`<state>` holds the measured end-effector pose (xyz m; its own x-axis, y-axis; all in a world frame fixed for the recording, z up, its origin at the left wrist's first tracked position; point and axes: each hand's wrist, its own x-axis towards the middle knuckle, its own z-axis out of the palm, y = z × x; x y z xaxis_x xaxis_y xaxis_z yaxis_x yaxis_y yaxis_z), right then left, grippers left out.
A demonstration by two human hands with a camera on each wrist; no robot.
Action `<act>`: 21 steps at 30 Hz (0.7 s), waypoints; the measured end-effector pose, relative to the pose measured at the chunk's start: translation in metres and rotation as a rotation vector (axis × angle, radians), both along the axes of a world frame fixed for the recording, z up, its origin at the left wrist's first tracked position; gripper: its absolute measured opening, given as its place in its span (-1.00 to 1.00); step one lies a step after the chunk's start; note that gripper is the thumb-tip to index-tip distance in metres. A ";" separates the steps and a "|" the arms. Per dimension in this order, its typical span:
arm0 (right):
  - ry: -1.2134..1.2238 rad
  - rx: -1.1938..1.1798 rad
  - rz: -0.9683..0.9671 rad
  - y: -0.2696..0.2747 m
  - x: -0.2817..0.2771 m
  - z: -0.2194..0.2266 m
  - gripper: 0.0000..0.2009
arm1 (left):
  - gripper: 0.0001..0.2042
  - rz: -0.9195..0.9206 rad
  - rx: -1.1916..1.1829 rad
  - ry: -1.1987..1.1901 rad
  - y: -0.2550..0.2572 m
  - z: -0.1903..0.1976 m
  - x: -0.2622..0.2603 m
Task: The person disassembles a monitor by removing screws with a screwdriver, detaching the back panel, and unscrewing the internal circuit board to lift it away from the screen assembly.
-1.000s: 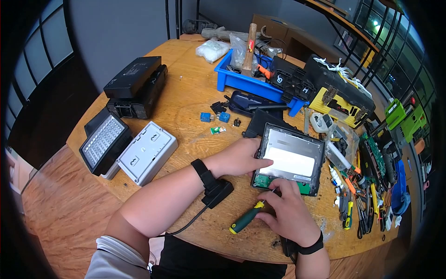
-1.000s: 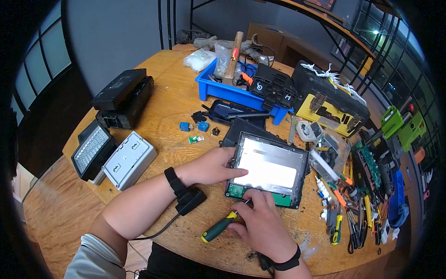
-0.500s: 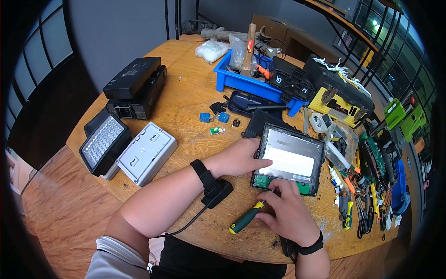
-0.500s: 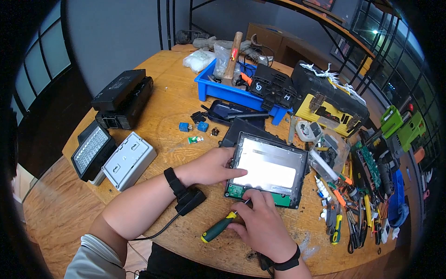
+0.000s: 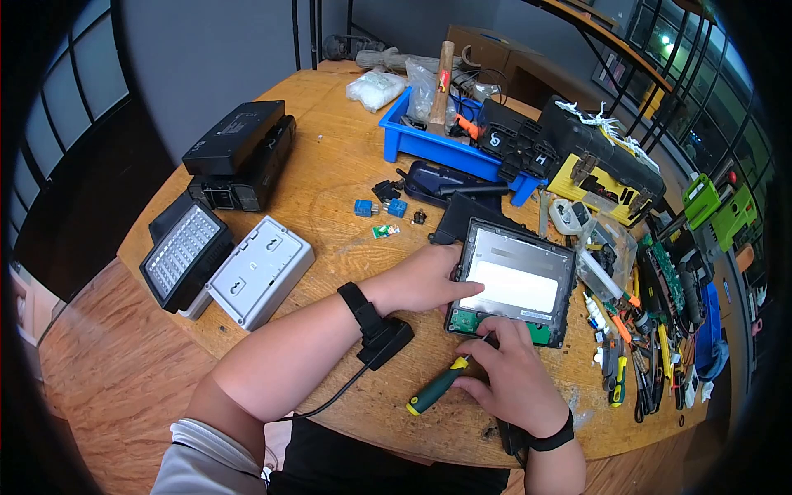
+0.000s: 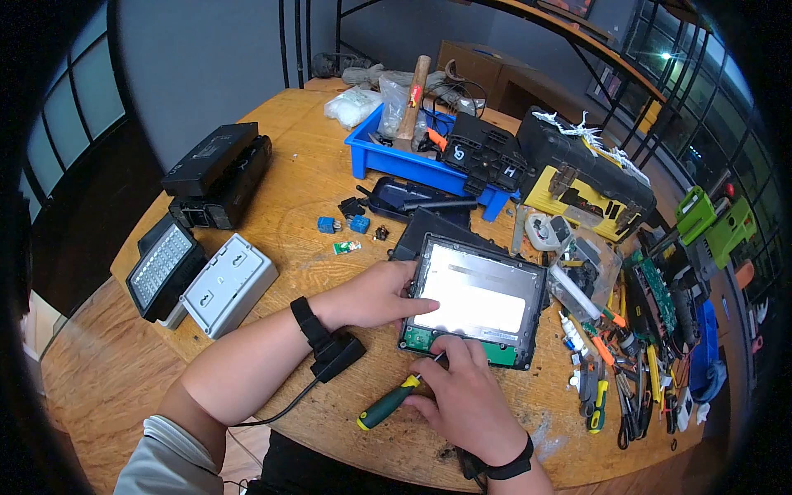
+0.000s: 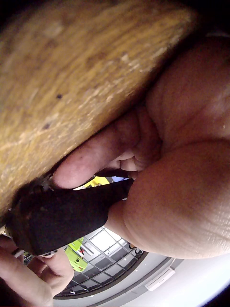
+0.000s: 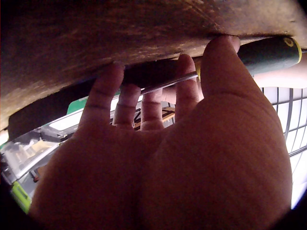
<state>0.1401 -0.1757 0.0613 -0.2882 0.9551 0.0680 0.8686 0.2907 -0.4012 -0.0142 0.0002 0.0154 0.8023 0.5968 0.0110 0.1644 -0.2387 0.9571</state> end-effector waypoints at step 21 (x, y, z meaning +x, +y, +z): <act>0.008 -0.008 -0.004 0.000 0.000 0.000 -0.63 | -0.55 0.000 -0.002 -0.001 0.000 0.002 0.000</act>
